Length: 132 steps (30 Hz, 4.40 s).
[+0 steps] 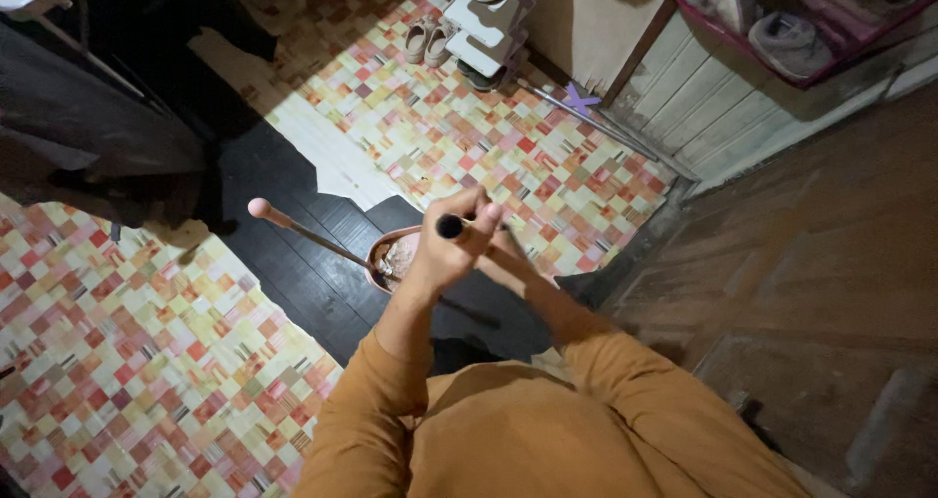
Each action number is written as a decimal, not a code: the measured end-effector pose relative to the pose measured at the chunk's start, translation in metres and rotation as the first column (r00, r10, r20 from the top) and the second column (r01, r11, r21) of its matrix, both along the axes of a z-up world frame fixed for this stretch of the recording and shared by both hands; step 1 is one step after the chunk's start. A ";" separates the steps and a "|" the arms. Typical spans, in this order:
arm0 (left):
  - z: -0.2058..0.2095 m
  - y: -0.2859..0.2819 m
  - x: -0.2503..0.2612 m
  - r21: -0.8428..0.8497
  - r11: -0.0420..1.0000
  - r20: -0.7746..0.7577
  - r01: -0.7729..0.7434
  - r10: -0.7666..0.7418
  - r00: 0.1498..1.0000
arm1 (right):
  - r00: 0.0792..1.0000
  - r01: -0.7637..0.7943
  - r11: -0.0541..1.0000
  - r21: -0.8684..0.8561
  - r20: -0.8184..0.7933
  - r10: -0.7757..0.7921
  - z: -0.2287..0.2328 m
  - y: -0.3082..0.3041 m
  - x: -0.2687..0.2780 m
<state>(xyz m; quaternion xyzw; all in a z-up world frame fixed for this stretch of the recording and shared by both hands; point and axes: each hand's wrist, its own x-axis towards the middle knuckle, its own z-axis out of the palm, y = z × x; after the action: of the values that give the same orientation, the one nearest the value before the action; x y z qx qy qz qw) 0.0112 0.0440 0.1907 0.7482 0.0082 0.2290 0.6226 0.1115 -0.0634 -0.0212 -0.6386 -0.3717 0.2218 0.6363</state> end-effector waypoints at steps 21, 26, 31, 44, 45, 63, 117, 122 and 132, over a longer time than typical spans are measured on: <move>-0.074 -0.018 -0.002 -0.307 0.951 0.132 -0.029 0.073 0.989 | 0.881 0.092 0.946 -0.311 0.468 0.068 0.010 -0.050 0.062; -0.173 -0.051 0.020 -0.083 0.996 0.081 0.035 -0.029 0.996 | 0.831 0.331 0.730 -0.599 0.552 0.076 -0.038 -0.090 0.074; -0.208 -0.083 -0.009 -0.157 0.954 0.002 0.254 -0.257 0.966 | 0.970 0.171 0.809 -0.562 0.242 -0.037 -0.039 -0.114 0.037; -0.064 -0.031 -0.012 -0.142 0.985 -0.065 0.094 -0.104 0.992 | 0.980 0.001 0.948 -0.319 0.188 0.062 -0.019 -0.048 0.015; -0.048 -0.029 -0.017 -0.118 0.990 -0.075 0.082 -0.092 0.993 | 0.979 0.000 0.958 -0.288 0.194 0.059 -0.011 -0.040 0.010; 0.042 -0.036 -0.048 0.134 0.983 0.222 0.124 -0.151 0.963 | 0.961 -0.253 0.948 0.195 0.168 0.222 0.058 -0.028 -0.017; -0.089 -0.006 -0.002 -0.106 0.994 0.044 0.024 -0.019 0.999 | 0.916 0.034 0.962 -0.270 0.394 0.078 -0.016 -0.047 0.061; -0.166 -0.061 -0.003 -0.130 0.986 -0.033 0.108 -0.114 0.993 | 0.960 -0.025 0.927 -0.375 0.250 0.127 -0.054 -0.094 0.055; -0.072 -0.029 0.002 -0.057 0.995 -0.090 0.080 -0.085 0.992 | 0.986 0.100 0.942 -0.321 0.161 -0.049 -0.046 -0.062 0.037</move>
<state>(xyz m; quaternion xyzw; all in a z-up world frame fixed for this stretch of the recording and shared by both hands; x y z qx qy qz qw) 0.0131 0.0152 0.1187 0.7409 0.0123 0.1681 0.6501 0.1489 -0.1251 -0.0668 -0.7640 -0.3522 0.2073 0.4992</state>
